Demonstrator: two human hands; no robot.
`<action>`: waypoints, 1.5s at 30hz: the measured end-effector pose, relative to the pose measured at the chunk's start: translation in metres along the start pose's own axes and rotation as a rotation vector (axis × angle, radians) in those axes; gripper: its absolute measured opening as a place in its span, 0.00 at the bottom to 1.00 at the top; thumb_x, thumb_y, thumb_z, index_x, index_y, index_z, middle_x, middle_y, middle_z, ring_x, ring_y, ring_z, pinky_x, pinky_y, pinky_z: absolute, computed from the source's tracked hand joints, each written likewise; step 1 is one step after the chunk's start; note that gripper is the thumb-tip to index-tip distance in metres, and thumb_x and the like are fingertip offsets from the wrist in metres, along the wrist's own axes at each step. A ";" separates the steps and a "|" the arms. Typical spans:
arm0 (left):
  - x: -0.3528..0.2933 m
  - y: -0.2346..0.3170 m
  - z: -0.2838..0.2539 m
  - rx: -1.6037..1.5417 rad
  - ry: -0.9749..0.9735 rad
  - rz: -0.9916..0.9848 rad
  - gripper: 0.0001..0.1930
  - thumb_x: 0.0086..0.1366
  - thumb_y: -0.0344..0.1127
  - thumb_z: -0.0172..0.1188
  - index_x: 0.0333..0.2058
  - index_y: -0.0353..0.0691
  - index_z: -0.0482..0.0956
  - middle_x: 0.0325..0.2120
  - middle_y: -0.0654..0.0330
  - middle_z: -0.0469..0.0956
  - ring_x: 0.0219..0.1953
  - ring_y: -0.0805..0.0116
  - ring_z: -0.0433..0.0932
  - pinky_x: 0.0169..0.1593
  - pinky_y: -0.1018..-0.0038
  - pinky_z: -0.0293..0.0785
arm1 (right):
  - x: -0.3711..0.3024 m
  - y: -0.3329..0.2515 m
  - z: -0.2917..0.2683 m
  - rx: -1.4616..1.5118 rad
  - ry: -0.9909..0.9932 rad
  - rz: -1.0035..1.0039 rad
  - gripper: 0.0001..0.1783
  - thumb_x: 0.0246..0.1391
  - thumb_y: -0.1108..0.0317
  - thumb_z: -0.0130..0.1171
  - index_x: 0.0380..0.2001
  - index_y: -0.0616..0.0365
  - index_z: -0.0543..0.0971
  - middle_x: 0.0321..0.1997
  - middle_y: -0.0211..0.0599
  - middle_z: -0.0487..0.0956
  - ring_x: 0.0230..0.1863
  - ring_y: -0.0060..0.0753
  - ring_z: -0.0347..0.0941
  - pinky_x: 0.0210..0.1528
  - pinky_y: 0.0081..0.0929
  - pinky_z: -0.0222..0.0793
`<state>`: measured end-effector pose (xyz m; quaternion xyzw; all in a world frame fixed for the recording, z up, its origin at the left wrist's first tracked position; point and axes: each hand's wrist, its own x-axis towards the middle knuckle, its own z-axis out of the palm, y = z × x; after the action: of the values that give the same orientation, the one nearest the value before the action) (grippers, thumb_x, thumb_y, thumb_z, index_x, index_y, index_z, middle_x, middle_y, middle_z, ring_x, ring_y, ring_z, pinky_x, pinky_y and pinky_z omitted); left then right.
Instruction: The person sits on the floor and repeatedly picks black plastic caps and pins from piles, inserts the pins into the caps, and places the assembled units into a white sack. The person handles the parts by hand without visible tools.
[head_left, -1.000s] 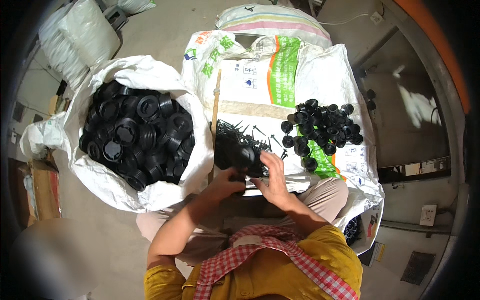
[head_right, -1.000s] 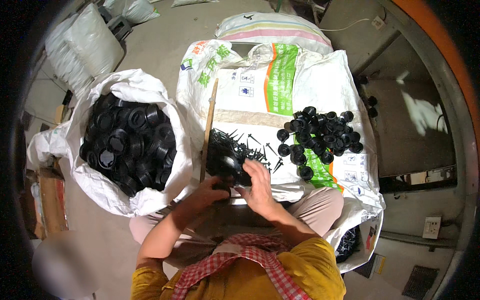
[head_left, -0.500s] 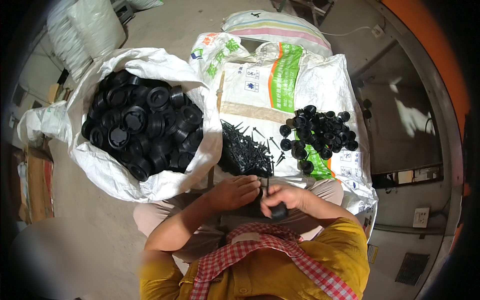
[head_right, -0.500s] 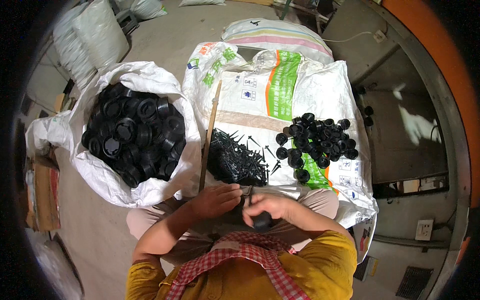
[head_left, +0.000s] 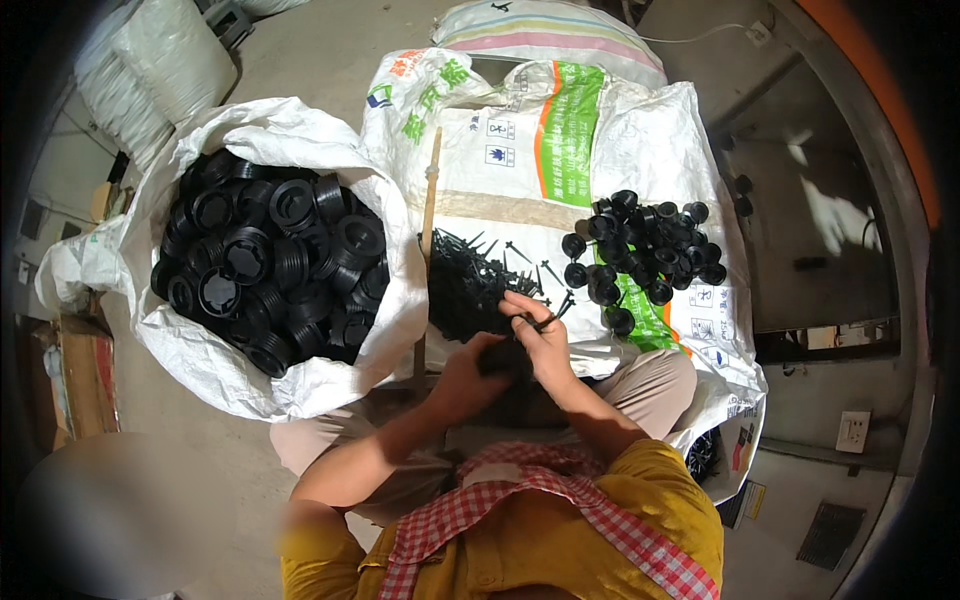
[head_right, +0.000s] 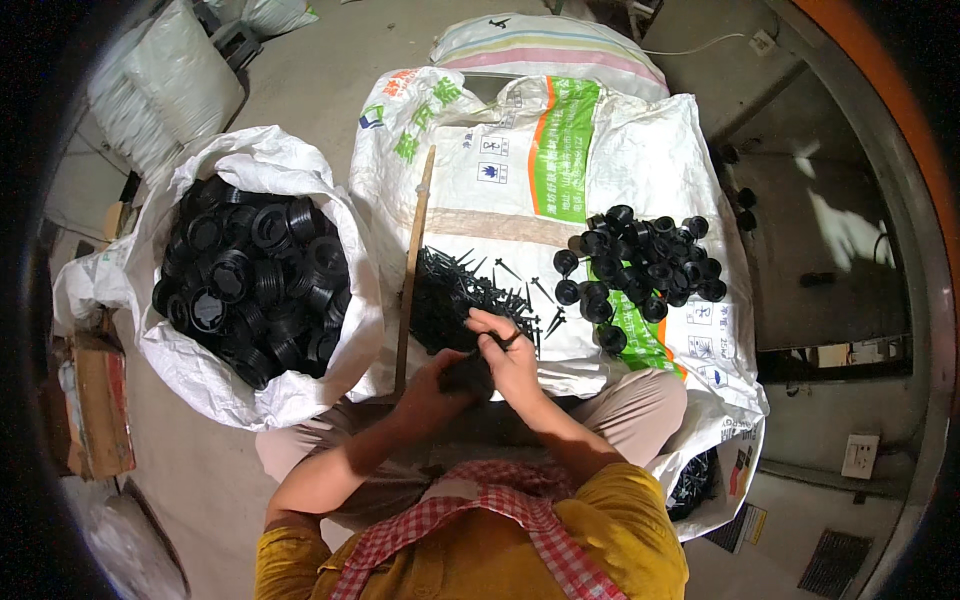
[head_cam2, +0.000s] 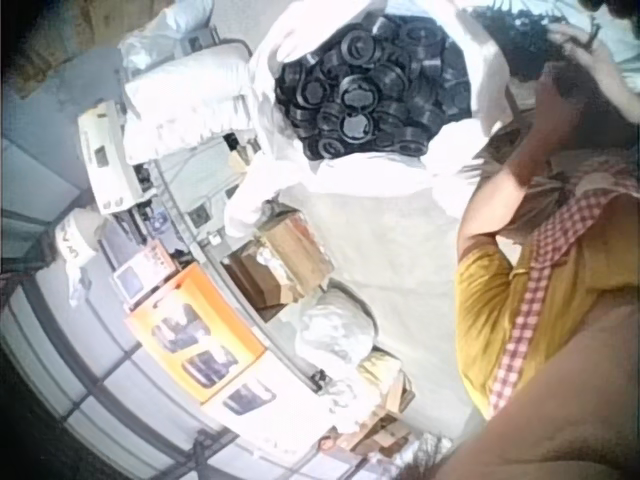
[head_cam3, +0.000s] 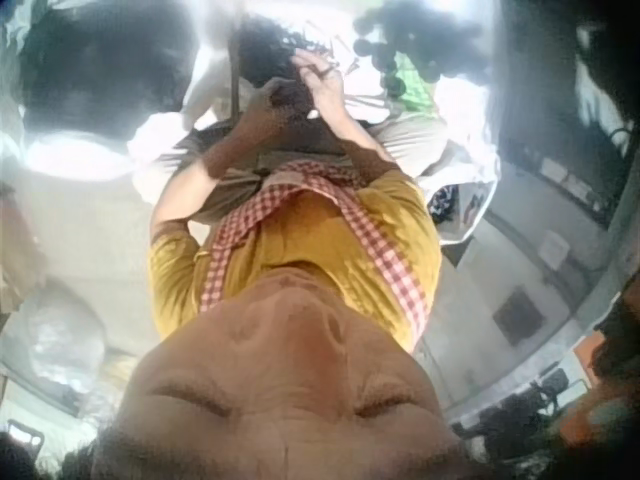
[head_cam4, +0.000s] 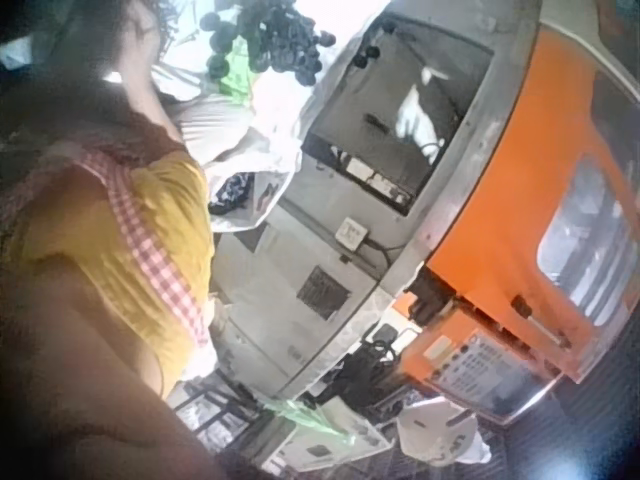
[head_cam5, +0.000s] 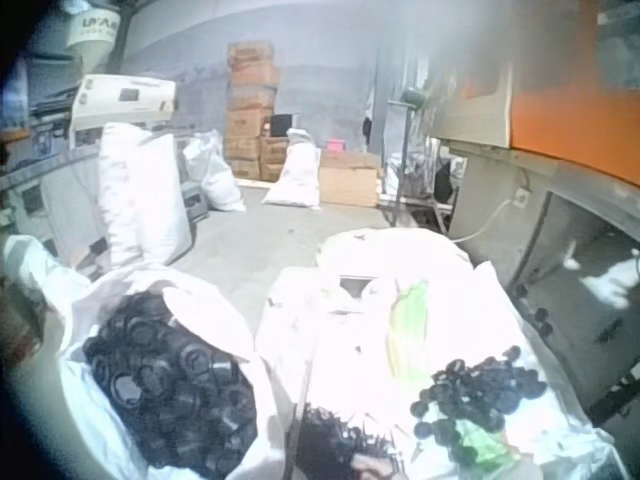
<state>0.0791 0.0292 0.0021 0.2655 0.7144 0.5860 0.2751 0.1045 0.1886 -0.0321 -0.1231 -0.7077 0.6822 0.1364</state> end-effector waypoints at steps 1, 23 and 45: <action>0.000 0.000 0.001 0.357 0.019 0.064 0.27 0.49 0.23 0.61 0.51 0.35 0.70 0.42 0.48 0.72 0.51 0.51 0.70 0.55 0.59 0.67 | 0.000 0.013 -0.001 0.177 0.005 0.254 0.15 0.51 0.82 0.50 0.40 0.57 0.80 0.35 0.33 0.79 0.36 0.33 0.73 0.47 0.25 0.65; -0.016 0.064 -0.056 0.579 0.316 0.728 0.17 0.52 0.24 0.63 0.43 0.33 0.78 0.38 0.49 0.77 0.45 0.50 0.75 0.44 0.62 0.72 | 0.069 0.153 -0.101 -0.785 0.134 -0.016 0.04 0.41 0.76 0.60 0.23 0.57 0.76 0.27 0.41 0.78 0.33 0.44 0.72 0.40 0.37 0.67; -0.002 -0.027 -0.018 0.545 -0.188 0.359 0.22 0.51 0.26 0.58 0.48 0.37 0.74 0.38 0.55 0.79 0.38 0.71 0.78 0.41 0.75 0.74 | -0.025 -0.037 -0.033 -0.724 -0.789 -0.126 0.07 0.44 0.72 0.58 0.30 0.60 0.77 0.31 0.38 0.80 0.35 0.37 0.75 0.42 0.32 0.66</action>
<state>0.0664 0.0105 -0.0214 0.5038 0.7582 0.3855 0.1509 0.1404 0.2088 0.0050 0.1459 -0.9012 0.3795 -0.1503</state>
